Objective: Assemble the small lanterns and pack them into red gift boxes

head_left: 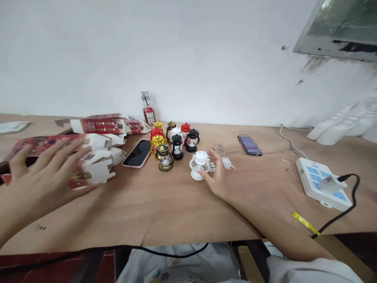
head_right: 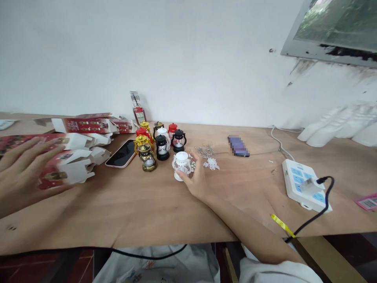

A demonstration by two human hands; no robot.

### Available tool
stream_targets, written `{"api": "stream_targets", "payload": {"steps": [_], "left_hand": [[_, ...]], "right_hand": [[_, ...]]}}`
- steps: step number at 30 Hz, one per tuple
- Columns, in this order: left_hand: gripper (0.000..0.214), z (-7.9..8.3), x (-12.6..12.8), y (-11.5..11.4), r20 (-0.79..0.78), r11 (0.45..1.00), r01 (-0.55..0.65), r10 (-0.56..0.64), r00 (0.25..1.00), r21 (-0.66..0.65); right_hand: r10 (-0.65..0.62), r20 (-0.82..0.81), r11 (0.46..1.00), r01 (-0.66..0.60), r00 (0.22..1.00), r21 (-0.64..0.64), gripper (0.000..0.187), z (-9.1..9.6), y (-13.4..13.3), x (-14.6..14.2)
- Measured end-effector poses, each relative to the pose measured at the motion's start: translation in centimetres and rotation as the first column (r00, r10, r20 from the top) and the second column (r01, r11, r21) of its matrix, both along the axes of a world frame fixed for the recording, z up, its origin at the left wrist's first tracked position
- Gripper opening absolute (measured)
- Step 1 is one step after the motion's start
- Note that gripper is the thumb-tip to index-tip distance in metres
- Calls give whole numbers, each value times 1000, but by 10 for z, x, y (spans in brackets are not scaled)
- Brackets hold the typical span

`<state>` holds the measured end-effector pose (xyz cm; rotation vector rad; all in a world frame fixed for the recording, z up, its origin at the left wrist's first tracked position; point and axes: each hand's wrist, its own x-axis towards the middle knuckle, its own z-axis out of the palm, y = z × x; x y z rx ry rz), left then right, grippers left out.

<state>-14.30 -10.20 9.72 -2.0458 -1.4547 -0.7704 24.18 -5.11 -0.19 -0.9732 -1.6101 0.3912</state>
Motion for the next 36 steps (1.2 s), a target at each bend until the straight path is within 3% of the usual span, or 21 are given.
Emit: {"api": "stream_targets", "payload": {"steps": [3, 7, 12, 15, 17, 20, 24, 27, 29, 32, 36], "left_hand": [[65, -10, -26, 8, -124, 1000, 14, -13, 992, 13], [57, -25, -40, 24, -223, 1000, -1, -1, 975, -7], [62, -23, -31, 16, -215, 997, 55, -42, 976, 53], [71, -11, -13, -5, -177, 987, 81, -56, 983, 140], [77, -1, 7, -19, -140, 978, 112, -88, 986, 174], [65, 12, 49, -32, -163, 937, 327, -306, 938, 124], [69, 14, 103, -19, -310, 841, 540, -504, 806, 37], [61, 0, 127, 2, -270, 788, 615, -598, 754, -28], [54, -15, 135, 15, -282, 747, 665, -634, 720, 19], [51, -37, 140, 27, -394, 670, 725, -631, 669, 159], [46, -52, 143, 26, -477, 650, 729, -582, 659, 215]], "right_hand": [[-103, 8, 971, 99, 995, 216, 60, 2, -4, 1], [-187, 53, 891, 146, 981, 431, 53, 6, -11, 1], [-290, 105, 766, 165, 951, 622, 48, 3, -15, 1], [-225, 170, 730, 51, 959, 682, 46, 4, -17, 0], [-68, 253, 731, -125, 965, 671, 44, 5, -20, -2], [161, 374, 731, -365, 913, 576, 41, 5, -24, -9], [223, 468, 800, -435, 855, 414, 39, 3, -29, -17], [184, 463, 867, -365, 867, 339, 35, 7, -32, -16], [195, 407, 899, -328, 892, 290, 37, 13, -34, -14], [278, 327, 914, -354, 903, 200, 42, 21, -35, -10], [353, 285, 914, -394, 891, 99, 24, 24, -35, -11]]}}
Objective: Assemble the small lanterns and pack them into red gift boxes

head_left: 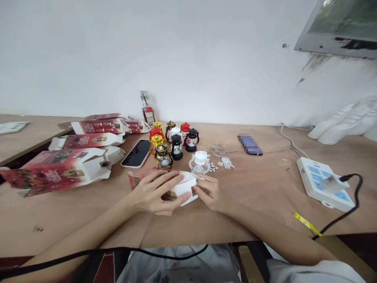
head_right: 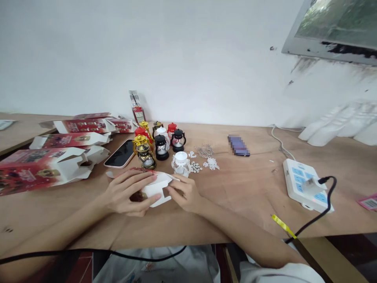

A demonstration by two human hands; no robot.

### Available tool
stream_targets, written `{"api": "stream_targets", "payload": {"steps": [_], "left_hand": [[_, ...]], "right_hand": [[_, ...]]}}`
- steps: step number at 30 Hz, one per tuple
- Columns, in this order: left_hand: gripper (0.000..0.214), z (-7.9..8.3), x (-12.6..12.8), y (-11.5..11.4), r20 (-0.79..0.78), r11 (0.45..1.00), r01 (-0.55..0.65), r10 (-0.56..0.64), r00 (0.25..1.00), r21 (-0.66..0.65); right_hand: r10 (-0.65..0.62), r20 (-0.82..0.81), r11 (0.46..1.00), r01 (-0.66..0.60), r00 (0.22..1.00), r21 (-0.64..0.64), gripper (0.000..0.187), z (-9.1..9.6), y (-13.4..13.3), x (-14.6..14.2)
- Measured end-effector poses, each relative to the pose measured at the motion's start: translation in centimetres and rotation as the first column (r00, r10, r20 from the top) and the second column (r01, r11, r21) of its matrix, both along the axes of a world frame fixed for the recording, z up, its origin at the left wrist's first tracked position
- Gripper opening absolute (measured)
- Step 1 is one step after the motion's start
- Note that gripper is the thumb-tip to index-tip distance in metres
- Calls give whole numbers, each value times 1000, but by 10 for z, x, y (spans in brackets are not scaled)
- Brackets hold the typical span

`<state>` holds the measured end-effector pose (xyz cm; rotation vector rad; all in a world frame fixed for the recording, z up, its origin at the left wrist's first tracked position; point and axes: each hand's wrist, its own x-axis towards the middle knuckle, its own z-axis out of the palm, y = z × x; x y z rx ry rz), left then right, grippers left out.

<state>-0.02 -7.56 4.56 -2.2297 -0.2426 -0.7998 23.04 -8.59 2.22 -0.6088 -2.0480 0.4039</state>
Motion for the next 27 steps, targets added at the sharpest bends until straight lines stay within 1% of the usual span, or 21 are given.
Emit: {"api": "stream_targets", "payload": {"steps": [2, 3, 6, 8, 11, 13, 14, 16, 18, 20, 23, 25, 27], "left_hand": [[43, -1, 1, -2, 0, 1000, -6, 6, 1000, 1], [42, -1, 1, -2, 7, 1000, -15, 15, 1000, -7], [42, 0, 1, -2, 18, 998, -41, 42, 999, -41], [40, 0, 2, -1, 8, 997, -64, 64, 998, -51], [36, -2, 1, -1, 3, 995, -91, 91, 996, -44], [34, -2, 1, -1, 32, 996, -84, 85, 996, -42], [33, -2, 1, -1, 50, 996, -77, 79, 996, -43], [33, -3, 2, -2, 75, 997, -68, 71, 995, -49], [33, -3, 5, -4, 105, 996, -63, 68, 992, -56], [32, -3, 10, -7, 165, 995, -58, 70, 984, -79], [35, -3, 18, -12, 271, 988, -35, 76, 960, -152], [38, -3, 22, -15, 307, 982, -17, 76, 949, -190], [44, -3, 24, -17, 319, 980, -28, 91, 943, -199]], "right_hand": [[27, -49, 995, -31, 998, -94, 8, -3, 1, -2], [47, -84, 986, -60, 995, -154, 9, -5, 2, -3], [125, -171, 930, -176, 977, -323, 31, -12, 4, -5], [157, -206, 897, -227, 966, -379, 38, -14, 4, -6], [170, -251, 873, -264, 953, -411, 39, -16, 3, -7], [150, -267, 865, -257, 952, -432, 37, -16, 2, -7], [126, -261, 868, -234, 957, -438, 35, -16, 2, -7], [52, -215, 890, -143, 975, -434, 26, -16, 2, -7], [-18, -160, 916, -48, 987, -398, 17, -15, 2, -7], [-44, -140, 935, -9, 989, -354, 14, -15, 1, -8], [-34, -179, 947, -26, 983, -322, 18, -15, -2, -9], [-32, -209, 934, -45, 977, -354, 21, -16, -3, -11], [-32, -240, 905, -74, 970, -419, 23, -17, -3, -12]]}}
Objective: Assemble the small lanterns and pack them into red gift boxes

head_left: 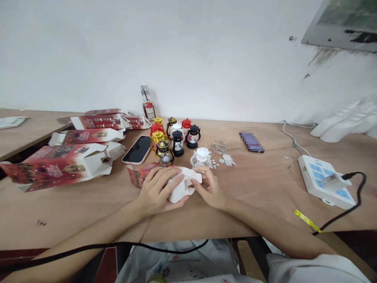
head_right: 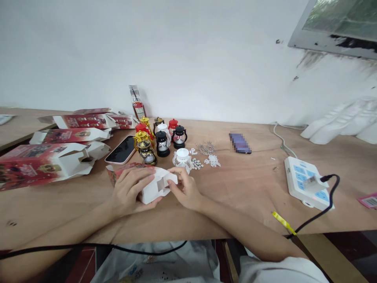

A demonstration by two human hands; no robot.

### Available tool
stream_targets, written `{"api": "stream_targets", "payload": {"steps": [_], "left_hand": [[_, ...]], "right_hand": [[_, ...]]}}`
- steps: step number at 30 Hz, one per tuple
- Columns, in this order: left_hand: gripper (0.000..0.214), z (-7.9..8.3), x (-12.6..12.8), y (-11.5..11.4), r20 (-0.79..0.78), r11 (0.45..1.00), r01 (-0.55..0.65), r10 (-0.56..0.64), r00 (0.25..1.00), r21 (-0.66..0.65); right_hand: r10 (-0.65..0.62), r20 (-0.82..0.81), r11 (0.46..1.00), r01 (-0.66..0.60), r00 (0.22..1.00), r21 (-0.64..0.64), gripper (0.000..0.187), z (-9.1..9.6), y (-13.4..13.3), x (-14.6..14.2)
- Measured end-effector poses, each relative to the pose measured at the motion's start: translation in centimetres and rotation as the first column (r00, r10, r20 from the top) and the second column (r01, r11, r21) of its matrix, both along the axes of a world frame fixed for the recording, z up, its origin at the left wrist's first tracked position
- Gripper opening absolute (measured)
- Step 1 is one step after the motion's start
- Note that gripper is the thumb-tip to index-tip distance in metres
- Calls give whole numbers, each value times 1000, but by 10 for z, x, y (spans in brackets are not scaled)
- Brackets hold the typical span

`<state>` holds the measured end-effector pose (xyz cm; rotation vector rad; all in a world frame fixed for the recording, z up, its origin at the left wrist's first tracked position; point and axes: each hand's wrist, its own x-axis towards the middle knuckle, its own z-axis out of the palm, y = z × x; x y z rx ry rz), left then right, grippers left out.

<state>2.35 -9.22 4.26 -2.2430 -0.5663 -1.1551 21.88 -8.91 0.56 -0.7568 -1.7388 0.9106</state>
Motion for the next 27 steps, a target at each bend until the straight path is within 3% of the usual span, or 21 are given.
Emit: {"api": "stream_targets", "payload": {"steps": [4, 7, 12, 20, 27], "left_hand": [[43, 0, -1, -1, -7, 999, -32, 32, 999, 8], [42, -2, -2, -1, 10, 1000, 8, -8, 1000, 0], [38, -1, -3, -3, 11, 1000, 4, -4, 1000, -12], [41, 1, -4, -2, -56, 999, -50, 49, 997, -17], [23, -4, -4, 0, -53, 998, -13, 10, 999, -65]], "right_hand": [[36, -76, 995, -43, 996, -91, 21, 2, 1, 1], [81, -88, 995, -86, 993, -49, 19, 6, 1, 4], [54, -59, 998, -52, 997, 37, 27, 9, -1, 10], [283, -182, 958, -287, 942, 4, 26, 7, 3, 10], [215, -340, 909, -315, 915, -272, 31, 5, 9, 6]]}}
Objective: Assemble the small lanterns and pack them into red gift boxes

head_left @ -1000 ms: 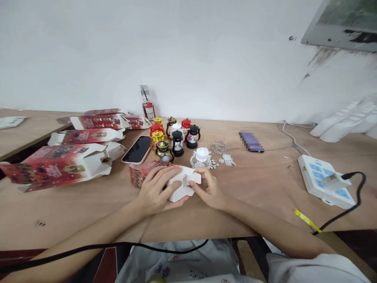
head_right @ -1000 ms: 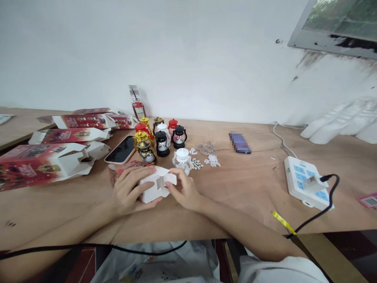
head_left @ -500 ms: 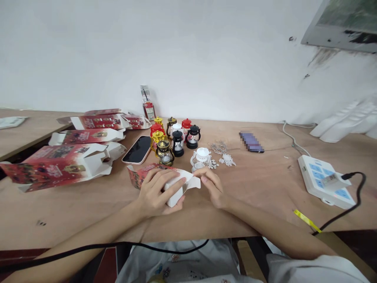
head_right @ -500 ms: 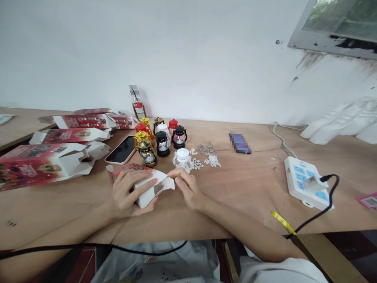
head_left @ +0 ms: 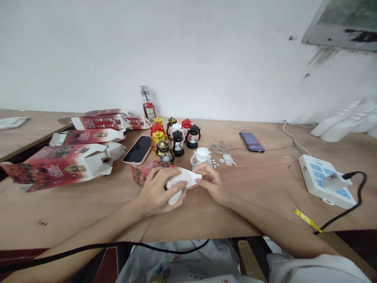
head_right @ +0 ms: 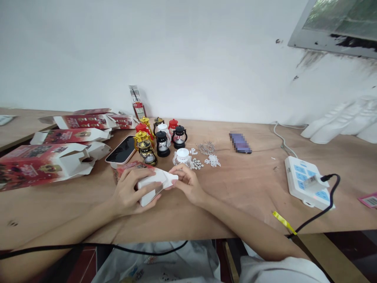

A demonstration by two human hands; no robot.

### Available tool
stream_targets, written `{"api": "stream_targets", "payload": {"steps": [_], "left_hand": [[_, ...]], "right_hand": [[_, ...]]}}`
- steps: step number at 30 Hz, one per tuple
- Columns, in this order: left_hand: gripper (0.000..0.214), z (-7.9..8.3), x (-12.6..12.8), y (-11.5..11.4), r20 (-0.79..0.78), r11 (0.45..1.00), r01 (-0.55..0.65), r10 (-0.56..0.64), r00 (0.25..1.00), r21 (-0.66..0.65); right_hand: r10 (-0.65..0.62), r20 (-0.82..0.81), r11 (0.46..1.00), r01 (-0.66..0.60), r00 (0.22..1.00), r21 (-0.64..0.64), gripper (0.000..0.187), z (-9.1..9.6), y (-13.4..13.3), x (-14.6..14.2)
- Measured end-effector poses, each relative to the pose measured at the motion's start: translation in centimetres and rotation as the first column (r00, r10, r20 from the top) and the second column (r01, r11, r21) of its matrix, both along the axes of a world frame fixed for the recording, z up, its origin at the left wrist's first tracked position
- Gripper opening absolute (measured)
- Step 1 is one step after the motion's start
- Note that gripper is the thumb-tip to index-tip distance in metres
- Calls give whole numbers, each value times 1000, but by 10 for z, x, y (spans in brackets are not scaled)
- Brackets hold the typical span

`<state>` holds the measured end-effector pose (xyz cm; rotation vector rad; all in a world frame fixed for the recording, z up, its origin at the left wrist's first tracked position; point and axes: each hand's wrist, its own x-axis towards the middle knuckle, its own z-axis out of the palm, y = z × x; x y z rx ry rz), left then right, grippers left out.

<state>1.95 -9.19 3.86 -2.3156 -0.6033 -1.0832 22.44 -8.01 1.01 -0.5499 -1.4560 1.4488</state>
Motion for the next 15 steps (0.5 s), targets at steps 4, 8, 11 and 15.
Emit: {"api": "stream_targets", "payload": {"steps": [4, 8, 11, 15], "left_hand": [[19, -1, 0, 0, 43, 999, 14, -12, 999, -30], [19, 2, -1, 0, 89, 1000, 28, -27, 996, -3], [20, 3, 0, 0, 117, 1000, 18, -18, 993, 5], [17, 3, 0, -1, 116, 1000, 1, 0, 993, -6]], "right_hand": [[-56, 4, 998, 55, 998, 36, 24, -6, 1, 2], [-15, 14, 1000, 15, 1000, -15, 30, -6, 2, 3], [94, -51, 993, -98, 994, -70, 34, -1, 2, 1], [138, -25, 990, -138, 990, 10, 33, 4, -1, -4]]}}
